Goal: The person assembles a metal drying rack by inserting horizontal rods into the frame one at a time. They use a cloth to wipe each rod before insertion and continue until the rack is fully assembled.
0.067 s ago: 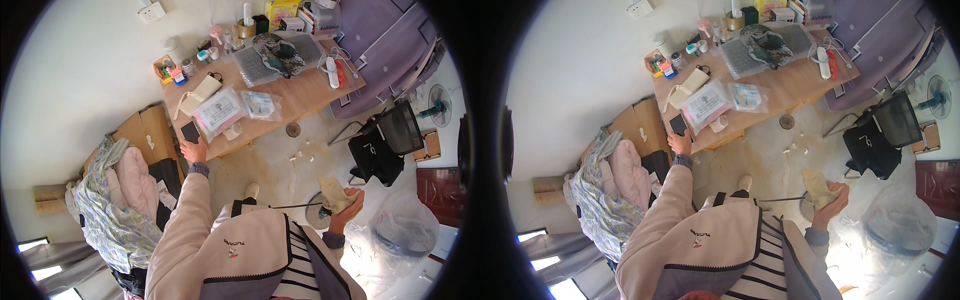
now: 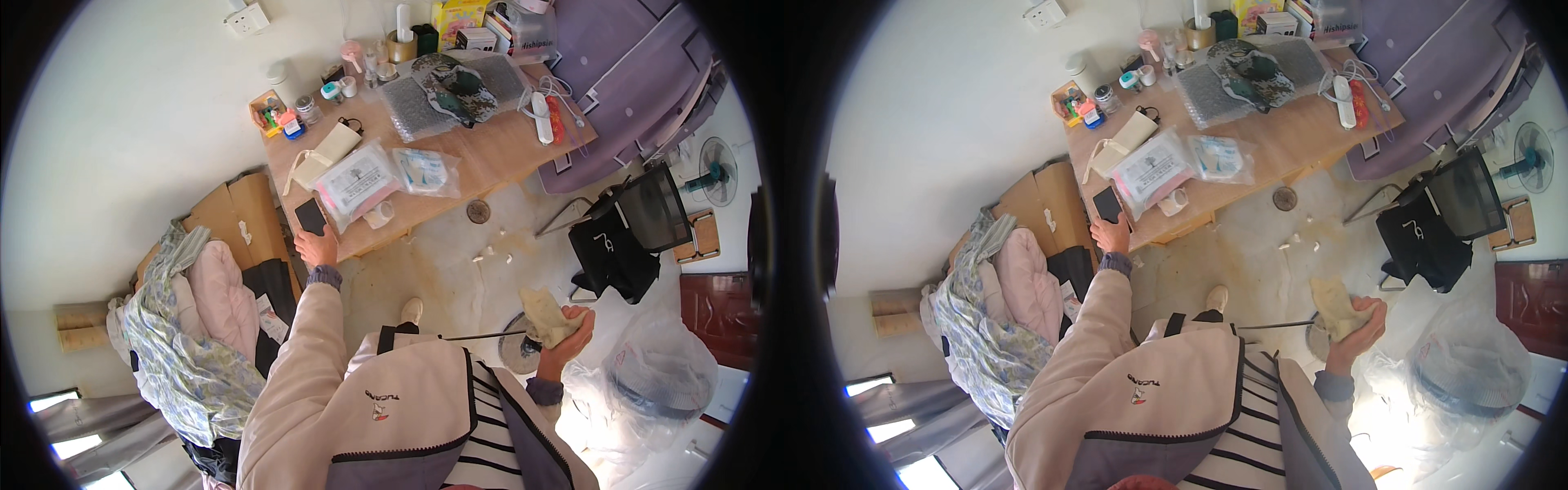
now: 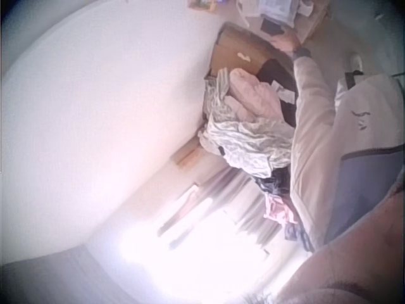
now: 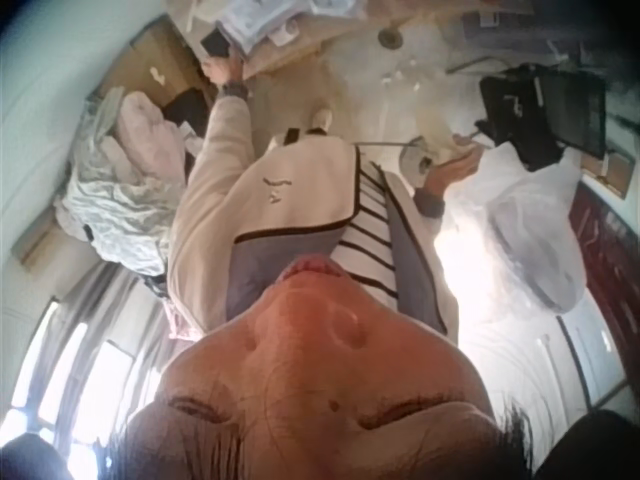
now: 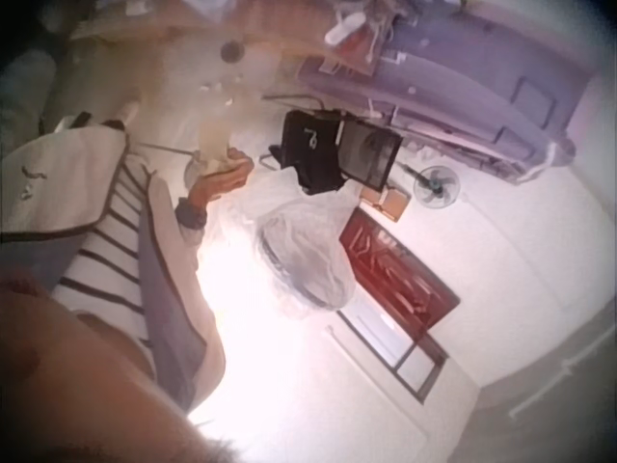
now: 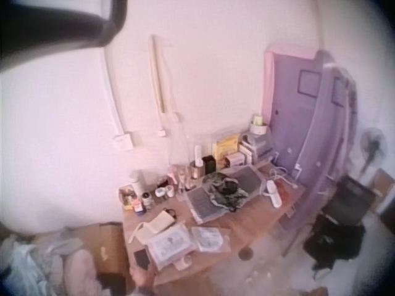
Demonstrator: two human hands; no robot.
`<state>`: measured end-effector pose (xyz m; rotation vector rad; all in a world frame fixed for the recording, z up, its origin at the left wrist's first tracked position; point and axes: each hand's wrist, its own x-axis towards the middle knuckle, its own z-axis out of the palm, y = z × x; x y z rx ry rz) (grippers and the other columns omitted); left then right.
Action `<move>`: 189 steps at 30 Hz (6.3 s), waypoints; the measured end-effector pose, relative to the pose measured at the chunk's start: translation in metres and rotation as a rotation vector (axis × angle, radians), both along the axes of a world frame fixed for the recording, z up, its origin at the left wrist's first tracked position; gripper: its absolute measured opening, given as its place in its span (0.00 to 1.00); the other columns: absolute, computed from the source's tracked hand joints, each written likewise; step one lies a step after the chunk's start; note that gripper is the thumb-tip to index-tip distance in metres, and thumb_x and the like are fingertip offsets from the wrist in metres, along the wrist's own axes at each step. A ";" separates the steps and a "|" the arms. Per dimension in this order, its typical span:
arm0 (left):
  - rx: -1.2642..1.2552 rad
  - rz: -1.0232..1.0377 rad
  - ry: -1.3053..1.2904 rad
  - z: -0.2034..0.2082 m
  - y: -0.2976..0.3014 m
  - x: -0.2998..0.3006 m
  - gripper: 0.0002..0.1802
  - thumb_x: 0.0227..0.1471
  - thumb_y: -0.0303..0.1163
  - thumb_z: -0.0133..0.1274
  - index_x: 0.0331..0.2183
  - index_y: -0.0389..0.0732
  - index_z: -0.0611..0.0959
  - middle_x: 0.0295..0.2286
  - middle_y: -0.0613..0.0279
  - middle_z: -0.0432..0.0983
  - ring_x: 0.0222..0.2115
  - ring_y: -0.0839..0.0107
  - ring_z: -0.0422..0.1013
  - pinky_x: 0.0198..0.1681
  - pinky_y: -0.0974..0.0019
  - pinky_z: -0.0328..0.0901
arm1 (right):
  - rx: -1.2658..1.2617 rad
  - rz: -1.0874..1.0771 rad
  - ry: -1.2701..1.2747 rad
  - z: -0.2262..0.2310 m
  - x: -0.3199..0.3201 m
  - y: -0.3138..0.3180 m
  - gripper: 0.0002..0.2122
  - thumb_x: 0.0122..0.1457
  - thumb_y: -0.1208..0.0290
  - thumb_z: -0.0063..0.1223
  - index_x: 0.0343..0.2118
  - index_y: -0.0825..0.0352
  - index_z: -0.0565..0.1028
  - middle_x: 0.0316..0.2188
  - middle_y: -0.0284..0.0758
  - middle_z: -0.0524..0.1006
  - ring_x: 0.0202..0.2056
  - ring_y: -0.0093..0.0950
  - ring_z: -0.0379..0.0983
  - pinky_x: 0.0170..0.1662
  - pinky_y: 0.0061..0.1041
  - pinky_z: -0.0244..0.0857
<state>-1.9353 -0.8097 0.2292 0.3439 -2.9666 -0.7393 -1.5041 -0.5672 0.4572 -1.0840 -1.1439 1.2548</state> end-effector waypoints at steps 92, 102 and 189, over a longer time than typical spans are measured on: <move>0.433 -1.483 -0.233 0.102 0.003 0.194 0.11 0.60 0.37 0.56 0.38 0.39 0.84 0.32 0.49 0.81 0.34 0.47 0.76 0.35 0.53 0.70 | -0.298 -0.120 0.616 -0.062 0.062 0.083 0.16 0.68 0.51 0.46 0.43 0.60 0.73 0.40 0.29 0.75 0.48 0.30 0.74 0.56 0.40 0.68; 0.470 -1.397 0.043 0.119 -0.011 0.172 0.10 0.57 0.35 0.59 0.36 0.40 0.85 0.30 0.53 0.80 0.32 0.49 0.75 0.35 0.52 0.70 | -0.498 0.067 0.712 -0.094 0.073 0.088 0.14 0.65 0.53 0.50 0.42 0.57 0.76 0.42 0.31 0.78 0.50 0.36 0.74 0.58 0.49 0.65; 0.815 -1.292 -0.842 0.122 -0.024 0.195 0.17 0.67 0.42 0.49 0.37 0.37 0.83 0.20 0.70 0.66 0.21 0.80 0.59 0.24 0.70 0.56 | -0.508 0.000 0.822 -0.073 0.062 0.110 0.18 0.68 0.57 0.47 0.54 0.59 0.76 0.55 0.33 0.77 0.57 0.35 0.72 0.60 0.44 0.66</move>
